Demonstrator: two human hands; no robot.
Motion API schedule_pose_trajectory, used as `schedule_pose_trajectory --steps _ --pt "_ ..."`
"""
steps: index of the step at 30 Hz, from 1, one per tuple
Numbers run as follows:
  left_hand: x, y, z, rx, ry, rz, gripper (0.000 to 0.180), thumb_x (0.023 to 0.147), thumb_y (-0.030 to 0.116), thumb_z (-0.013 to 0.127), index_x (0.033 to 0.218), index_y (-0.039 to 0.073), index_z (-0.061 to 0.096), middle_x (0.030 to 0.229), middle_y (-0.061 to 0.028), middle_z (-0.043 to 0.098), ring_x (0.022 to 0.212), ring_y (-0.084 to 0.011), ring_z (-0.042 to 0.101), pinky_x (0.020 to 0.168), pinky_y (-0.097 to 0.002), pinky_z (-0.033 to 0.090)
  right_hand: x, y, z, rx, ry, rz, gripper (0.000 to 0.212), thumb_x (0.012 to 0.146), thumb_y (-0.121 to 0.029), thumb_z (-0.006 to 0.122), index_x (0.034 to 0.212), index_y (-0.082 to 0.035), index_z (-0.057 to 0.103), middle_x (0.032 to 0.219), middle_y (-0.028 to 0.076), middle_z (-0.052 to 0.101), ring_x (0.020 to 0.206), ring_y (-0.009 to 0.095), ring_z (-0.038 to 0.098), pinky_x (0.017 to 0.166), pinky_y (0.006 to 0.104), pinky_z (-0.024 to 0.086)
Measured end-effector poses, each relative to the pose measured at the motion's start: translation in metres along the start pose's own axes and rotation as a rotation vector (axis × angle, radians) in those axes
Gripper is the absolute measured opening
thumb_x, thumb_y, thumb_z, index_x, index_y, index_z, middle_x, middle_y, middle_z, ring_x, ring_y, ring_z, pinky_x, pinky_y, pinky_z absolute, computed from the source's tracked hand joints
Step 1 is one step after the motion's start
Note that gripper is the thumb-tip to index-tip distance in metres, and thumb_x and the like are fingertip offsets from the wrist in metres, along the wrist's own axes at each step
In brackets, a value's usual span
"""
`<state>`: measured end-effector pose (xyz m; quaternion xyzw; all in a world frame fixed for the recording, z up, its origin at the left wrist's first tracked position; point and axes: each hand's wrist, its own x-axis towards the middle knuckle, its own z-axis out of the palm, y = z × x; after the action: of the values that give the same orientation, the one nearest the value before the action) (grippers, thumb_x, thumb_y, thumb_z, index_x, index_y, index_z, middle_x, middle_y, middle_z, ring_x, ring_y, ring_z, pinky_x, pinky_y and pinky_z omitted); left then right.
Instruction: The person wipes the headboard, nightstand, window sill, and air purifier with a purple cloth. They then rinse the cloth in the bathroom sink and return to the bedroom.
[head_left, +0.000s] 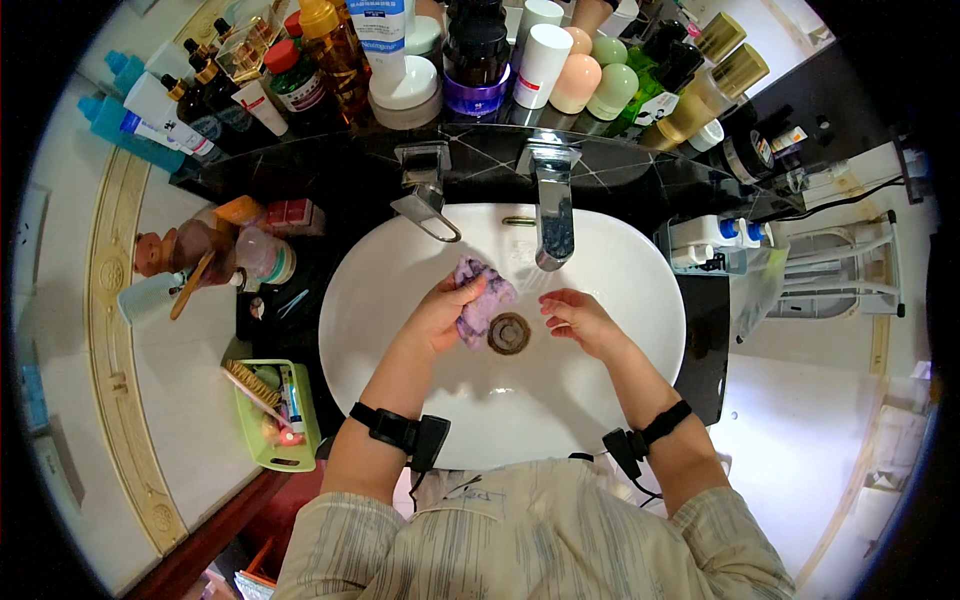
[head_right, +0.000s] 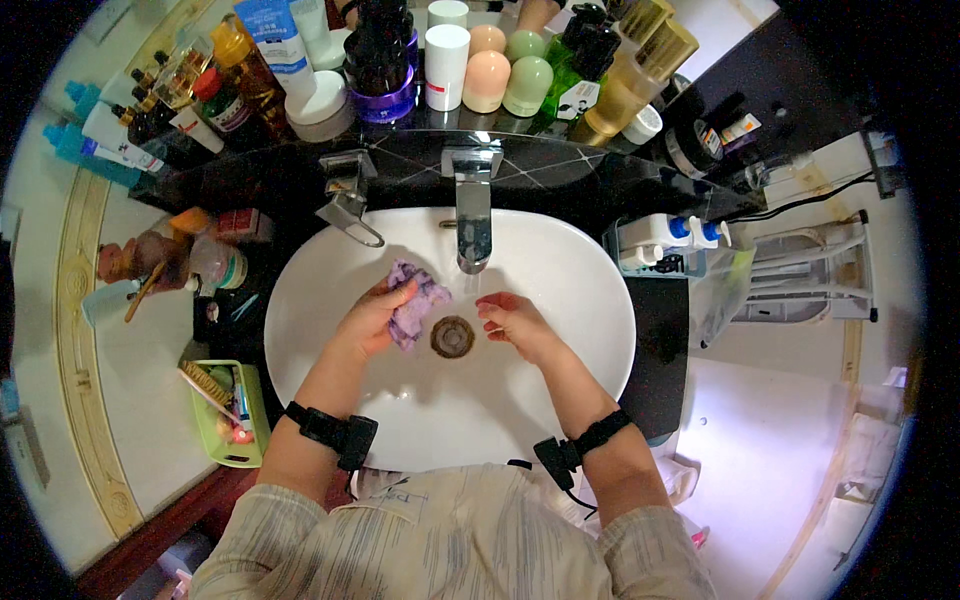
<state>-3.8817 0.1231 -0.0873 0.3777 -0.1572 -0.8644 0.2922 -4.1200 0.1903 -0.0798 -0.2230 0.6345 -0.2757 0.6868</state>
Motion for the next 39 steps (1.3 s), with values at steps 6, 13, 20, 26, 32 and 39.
schedule_pose_trajectory --steps 6,13,20,26,32,39 --pt "-0.01 0.004 -0.001 -0.006 -0.061 0.003 0.038 0.093 0.015 0.061 0.128 0.003 0.05 0.121 -0.0091 0.06 0.112 -0.0215 0.059 0.097 -0.0355 0.047 -0.014 -0.008 0.025 -0.043 -0.128 0.035 0.045 0.084 -0.041 0.069 0.113 -0.007 0.062 0.097 0.001 0.061 0.086 0.012 0.054 0.078 0.0283 0.046" --pt "-0.023 0.001 0.005 0.125 -0.065 0.077 0.037 0.093 0.014 0.06 0.127 0.003 0.049 0.119 -0.0079 0.06 0.11 -0.0197 0.059 0.095 -0.0348 0.048 -0.022 -0.016 0.055 -0.079 -0.136 0.049 0.054 0.079 -0.049 0.073 0.111 -0.007 0.063 0.087 -0.002 0.058 0.076 0.009 0.05 0.071 0.0264 0.044" --pt "-0.026 -0.006 0.012 0.162 -0.033 0.166 0.035 0.093 0.012 0.059 0.126 0.003 0.048 0.117 -0.008 0.06 0.106 -0.018 0.059 0.093 -0.034 0.049 -0.016 -0.009 0.062 -0.079 -0.083 0.021 0.044 0.081 -0.038 0.074 0.106 -0.004 0.064 0.086 -0.001 0.059 0.073 0.009 0.049 0.068 0.0256 0.042" --pt "-0.027 0.003 0.001 0.155 0.0 0.234 0.037 0.092 0.011 0.061 0.126 0.003 0.048 0.117 -0.0074 0.059 0.108 -0.0186 0.059 0.093 -0.0323 0.048 -0.009 0.002 0.045 -0.206 0.038 -0.099 0.031 0.083 -0.024 0.072 0.1 0.001 0.067 0.087 0.006 0.066 0.074 0.014 0.056 0.067 0.0284 0.045" --pt "-0.035 0.024 -0.018 0.075 0.158 0.372 0.042 0.09 0.011 0.065 0.127 0.003 0.048 0.119 -0.0075 0.059 0.108 -0.0191 0.059 0.094 -0.0316 0.048 0.009 0.007 0.026 -0.372 0.195 -0.189 0.026 0.084 -0.019 0.07 0.096 0.005 0.068 0.088 0.008 0.068 0.08 0.015 0.06 0.073 0.0291 0.048" --pt "-0.048 0.055 -0.042 0.014 0.248 0.399 0.04 0.089 0.012 0.066 0.125 0.005 0.051 0.115 -0.0066 0.062 0.105 -0.0185 0.061 0.092 -0.0302 0.049 0.027 0.008 0.007 -0.647 0.309 -0.383 0.02 0.081 -0.017 0.071 0.086 0.002 0.069 0.083 0.017 0.068 0.07 0.022 0.064 0.063 0.0334 0.05"
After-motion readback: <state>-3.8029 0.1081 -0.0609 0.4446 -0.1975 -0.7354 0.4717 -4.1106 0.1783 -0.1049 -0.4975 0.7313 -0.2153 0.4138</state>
